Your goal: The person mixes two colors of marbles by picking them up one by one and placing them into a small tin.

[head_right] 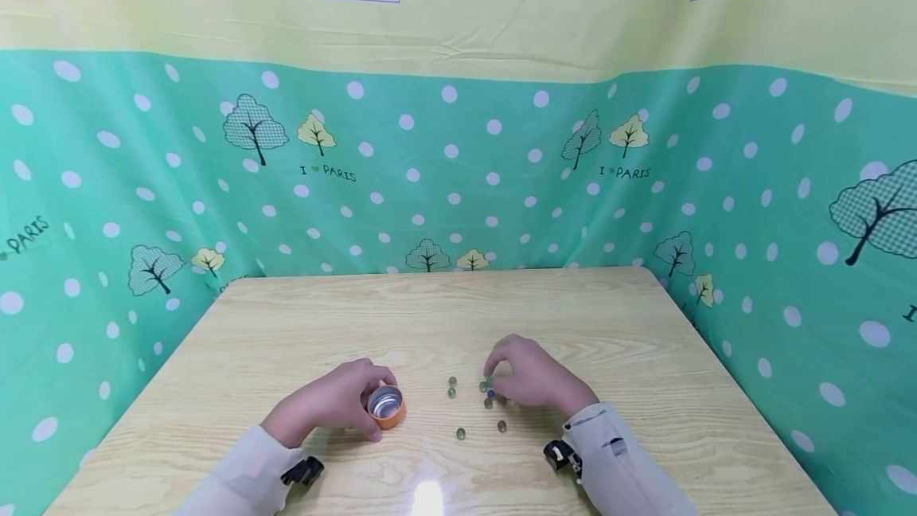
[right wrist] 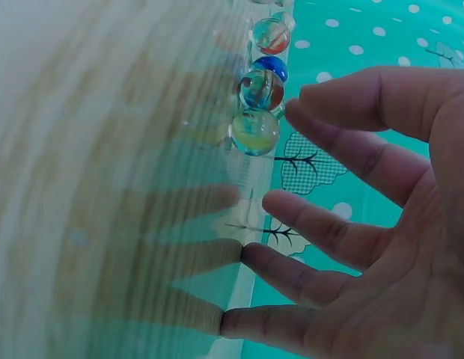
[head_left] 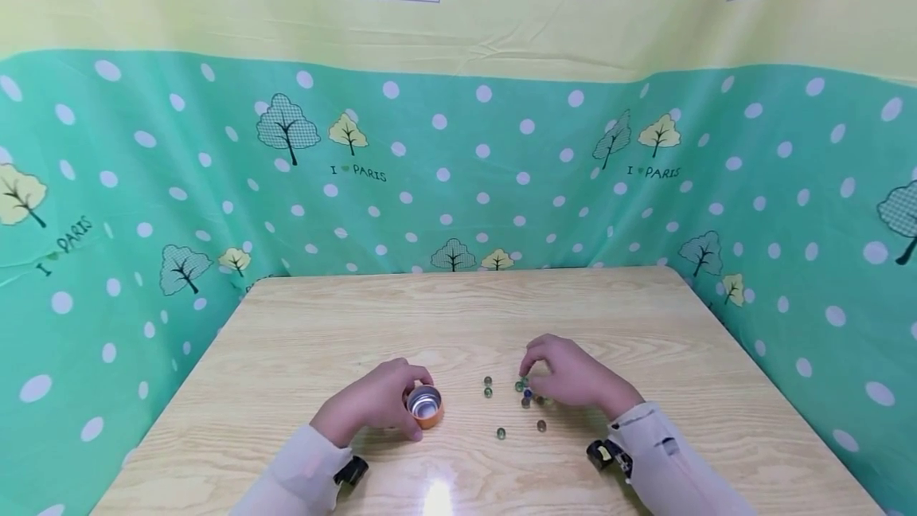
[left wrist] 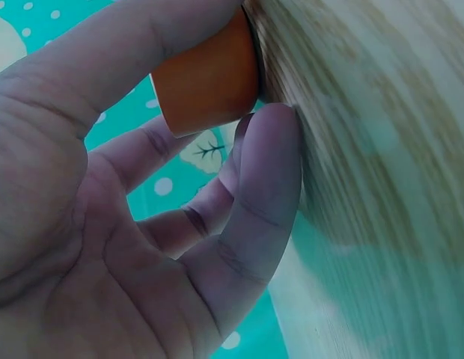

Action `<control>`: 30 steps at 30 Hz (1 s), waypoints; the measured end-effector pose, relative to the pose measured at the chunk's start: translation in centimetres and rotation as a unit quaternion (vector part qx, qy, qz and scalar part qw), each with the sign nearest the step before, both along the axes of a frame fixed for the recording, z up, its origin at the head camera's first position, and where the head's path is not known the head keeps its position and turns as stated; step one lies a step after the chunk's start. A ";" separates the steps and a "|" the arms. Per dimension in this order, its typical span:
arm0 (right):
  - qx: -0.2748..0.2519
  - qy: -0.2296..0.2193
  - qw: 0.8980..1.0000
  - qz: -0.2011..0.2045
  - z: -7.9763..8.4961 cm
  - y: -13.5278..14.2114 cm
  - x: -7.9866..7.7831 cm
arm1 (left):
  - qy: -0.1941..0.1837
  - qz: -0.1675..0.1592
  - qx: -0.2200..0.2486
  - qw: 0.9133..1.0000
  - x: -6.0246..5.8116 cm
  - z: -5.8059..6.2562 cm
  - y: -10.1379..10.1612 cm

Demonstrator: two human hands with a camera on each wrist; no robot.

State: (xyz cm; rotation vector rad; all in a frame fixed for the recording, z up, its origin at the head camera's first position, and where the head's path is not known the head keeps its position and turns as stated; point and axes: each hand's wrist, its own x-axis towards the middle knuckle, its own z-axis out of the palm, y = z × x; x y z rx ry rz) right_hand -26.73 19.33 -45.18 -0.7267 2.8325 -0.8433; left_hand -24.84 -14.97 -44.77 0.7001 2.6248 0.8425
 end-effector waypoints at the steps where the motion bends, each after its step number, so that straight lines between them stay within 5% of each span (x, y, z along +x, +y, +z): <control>1: -0.001 0.001 1.000 0.004 0.0 0.0 0.0 | 0.000 0.000 0.001 1.000 0.0 0.0 0.0; 30: 0.029 -0.014 0.999 0.007 -0.5 -0.1 0.3 | -0.018 0.000 0.014 1.000 0.1 0.3 0.0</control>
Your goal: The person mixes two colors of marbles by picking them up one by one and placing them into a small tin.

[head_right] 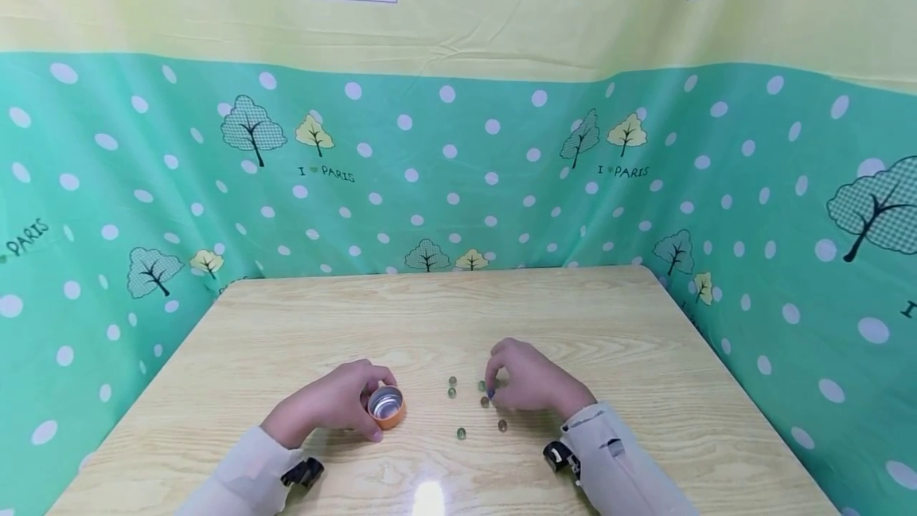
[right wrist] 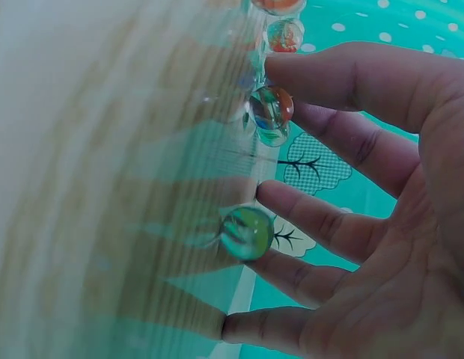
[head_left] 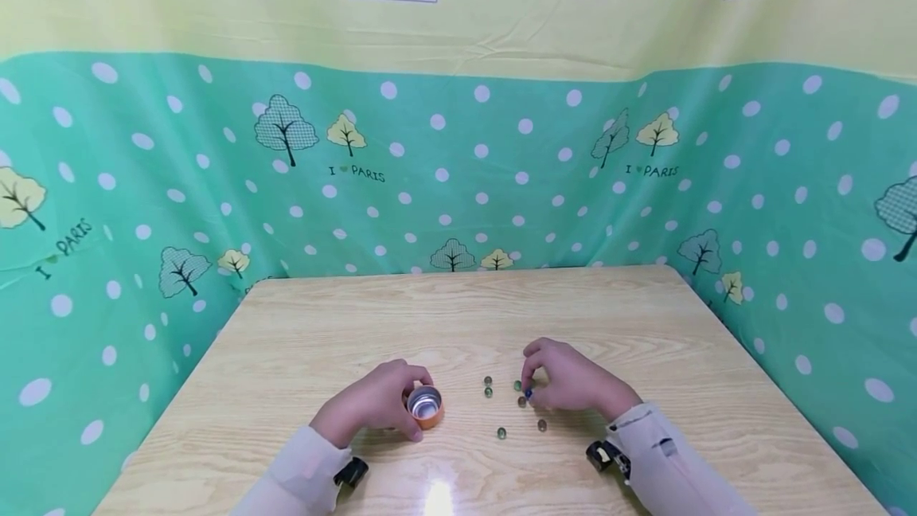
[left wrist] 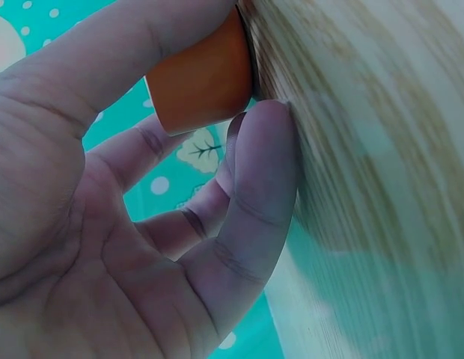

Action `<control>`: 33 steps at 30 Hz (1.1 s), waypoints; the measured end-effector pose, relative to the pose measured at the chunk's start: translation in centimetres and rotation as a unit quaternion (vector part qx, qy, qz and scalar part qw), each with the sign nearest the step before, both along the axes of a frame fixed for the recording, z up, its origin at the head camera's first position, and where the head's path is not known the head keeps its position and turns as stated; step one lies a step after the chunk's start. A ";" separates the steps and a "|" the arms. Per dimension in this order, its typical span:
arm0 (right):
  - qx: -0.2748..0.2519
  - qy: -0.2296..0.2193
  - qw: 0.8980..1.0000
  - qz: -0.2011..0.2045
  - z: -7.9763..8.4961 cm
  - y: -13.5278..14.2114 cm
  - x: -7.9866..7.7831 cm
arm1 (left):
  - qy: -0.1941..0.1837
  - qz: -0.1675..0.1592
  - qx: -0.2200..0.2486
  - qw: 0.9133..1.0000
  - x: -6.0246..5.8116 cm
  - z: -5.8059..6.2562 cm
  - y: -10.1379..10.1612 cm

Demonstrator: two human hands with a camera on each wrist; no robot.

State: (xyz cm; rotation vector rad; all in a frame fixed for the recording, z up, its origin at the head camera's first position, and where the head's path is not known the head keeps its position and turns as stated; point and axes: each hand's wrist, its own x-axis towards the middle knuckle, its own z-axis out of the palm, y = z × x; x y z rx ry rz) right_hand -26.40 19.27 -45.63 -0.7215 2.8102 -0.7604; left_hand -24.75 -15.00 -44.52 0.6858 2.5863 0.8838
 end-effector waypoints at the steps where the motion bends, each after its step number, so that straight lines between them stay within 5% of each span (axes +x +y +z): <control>1: 0.000 0.000 1.000 0.000 0.0 0.0 0.0 | -0.002 0.001 0.000 1.000 0.0 0.0 0.0; 20: -0.029 0.000 1.000 0.006 0.1 0.0 -0.3 | -0.011 0.011 0.004 1.000 0.1 -0.3 -0.4; 33: -0.056 0.012 0.998 -0.025 0.3 0.3 -0.7 | -0.009 0.002 0.004 1.000 -0.2 -0.3 -0.1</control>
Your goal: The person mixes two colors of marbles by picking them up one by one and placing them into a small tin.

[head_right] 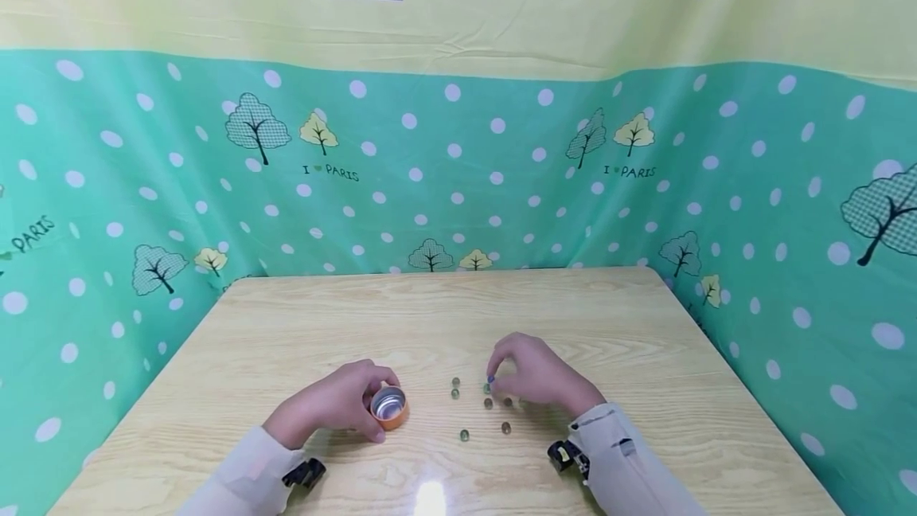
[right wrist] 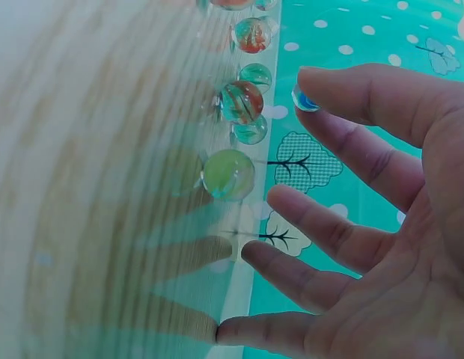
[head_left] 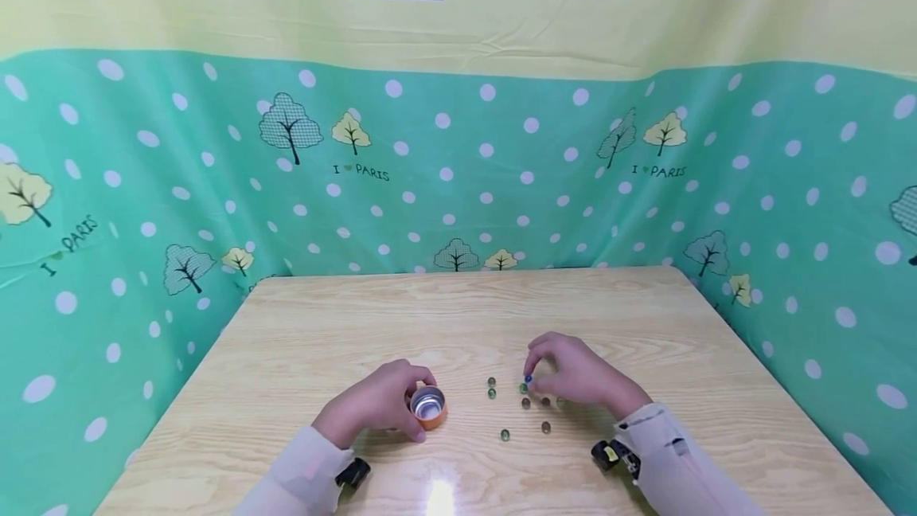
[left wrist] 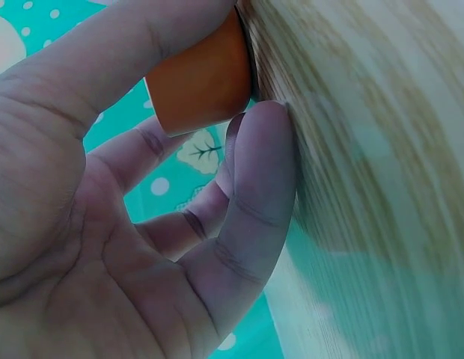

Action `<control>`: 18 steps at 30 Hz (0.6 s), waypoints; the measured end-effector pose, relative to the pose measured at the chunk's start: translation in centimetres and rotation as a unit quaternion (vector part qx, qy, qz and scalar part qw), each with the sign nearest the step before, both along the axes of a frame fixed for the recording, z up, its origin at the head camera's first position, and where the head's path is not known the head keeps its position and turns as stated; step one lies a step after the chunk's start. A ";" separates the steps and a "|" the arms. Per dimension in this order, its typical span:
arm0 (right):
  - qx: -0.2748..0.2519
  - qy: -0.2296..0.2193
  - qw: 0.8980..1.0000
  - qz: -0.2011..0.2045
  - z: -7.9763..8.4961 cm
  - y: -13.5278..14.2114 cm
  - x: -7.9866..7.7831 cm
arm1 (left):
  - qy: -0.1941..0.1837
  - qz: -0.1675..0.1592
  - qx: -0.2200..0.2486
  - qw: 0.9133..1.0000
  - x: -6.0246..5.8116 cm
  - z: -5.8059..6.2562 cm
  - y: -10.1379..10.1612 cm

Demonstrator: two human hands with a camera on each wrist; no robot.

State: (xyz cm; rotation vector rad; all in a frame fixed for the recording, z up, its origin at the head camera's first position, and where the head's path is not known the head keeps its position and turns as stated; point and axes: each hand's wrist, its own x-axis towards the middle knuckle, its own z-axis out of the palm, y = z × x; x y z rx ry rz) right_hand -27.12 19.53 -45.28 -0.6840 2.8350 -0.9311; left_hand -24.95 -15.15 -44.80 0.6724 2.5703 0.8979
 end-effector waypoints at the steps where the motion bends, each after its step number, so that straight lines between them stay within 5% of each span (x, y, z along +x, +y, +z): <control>1: -0.004 0.002 1.000 0.000 0.1 0.0 0.0 | -0.001 0.002 -0.001 1.000 0.0 0.0 0.0; 18: -0.053 0.016 0.998 -0.016 0.1 -2.1 0.3 | 0.002 0.029 0.030 0.999 -0.3 -0.7 0.2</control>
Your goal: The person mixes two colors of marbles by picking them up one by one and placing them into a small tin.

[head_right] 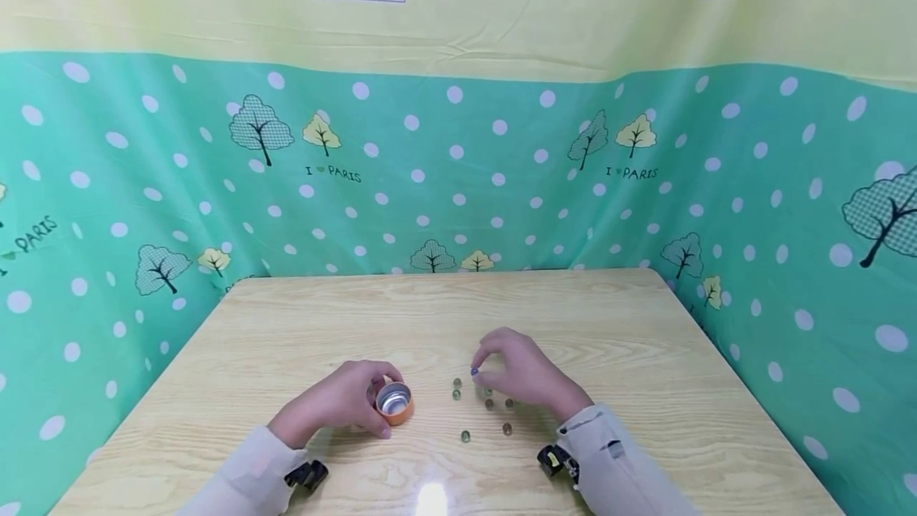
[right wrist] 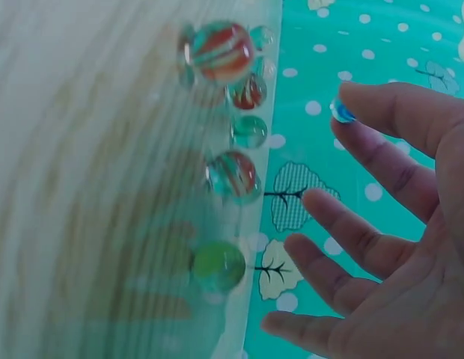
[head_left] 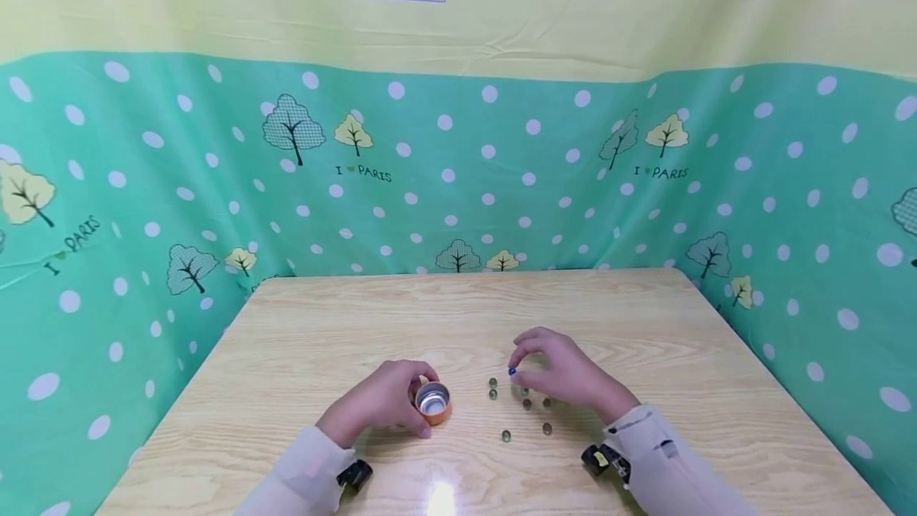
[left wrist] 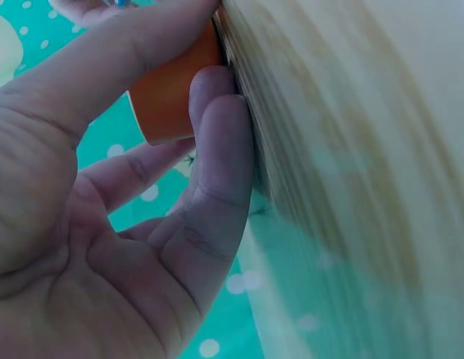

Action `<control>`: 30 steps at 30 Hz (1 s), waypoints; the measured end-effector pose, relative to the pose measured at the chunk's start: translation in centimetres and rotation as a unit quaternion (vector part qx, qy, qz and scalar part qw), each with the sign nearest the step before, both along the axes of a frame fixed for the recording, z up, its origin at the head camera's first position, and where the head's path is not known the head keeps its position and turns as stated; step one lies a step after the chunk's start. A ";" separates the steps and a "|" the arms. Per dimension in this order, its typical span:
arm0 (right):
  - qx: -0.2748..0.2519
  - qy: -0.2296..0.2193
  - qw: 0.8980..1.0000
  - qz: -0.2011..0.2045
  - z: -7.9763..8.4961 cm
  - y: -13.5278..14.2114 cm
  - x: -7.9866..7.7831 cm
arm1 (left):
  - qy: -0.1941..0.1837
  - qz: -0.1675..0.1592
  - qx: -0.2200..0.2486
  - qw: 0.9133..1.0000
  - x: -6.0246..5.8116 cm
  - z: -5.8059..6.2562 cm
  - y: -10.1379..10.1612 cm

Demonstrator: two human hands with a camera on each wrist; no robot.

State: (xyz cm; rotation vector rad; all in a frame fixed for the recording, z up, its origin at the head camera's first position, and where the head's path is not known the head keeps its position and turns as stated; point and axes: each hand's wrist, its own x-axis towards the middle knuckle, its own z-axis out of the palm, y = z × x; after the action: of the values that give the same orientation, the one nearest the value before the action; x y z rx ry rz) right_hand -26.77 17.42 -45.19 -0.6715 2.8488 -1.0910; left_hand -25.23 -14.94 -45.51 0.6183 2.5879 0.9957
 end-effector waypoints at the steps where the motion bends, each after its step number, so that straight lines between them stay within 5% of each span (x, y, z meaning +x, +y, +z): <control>1: -0.002 0.002 1.000 -0.001 0.0 -0.2 0.0 | -0.001 -0.001 0.002 1.000 0.0 -0.1 0.0; 30: -0.024 -0.018 1.000 0.006 0.4 -5.0 0.3 | -0.017 0.035 0.028 0.999 -0.1 -0.3 0.9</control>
State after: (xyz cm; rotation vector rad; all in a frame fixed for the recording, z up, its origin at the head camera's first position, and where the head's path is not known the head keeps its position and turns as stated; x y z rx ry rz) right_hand -26.52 12.42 -44.77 -0.6625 2.7935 -1.1600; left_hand -25.34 -14.05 -45.83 0.5236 2.5749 1.0938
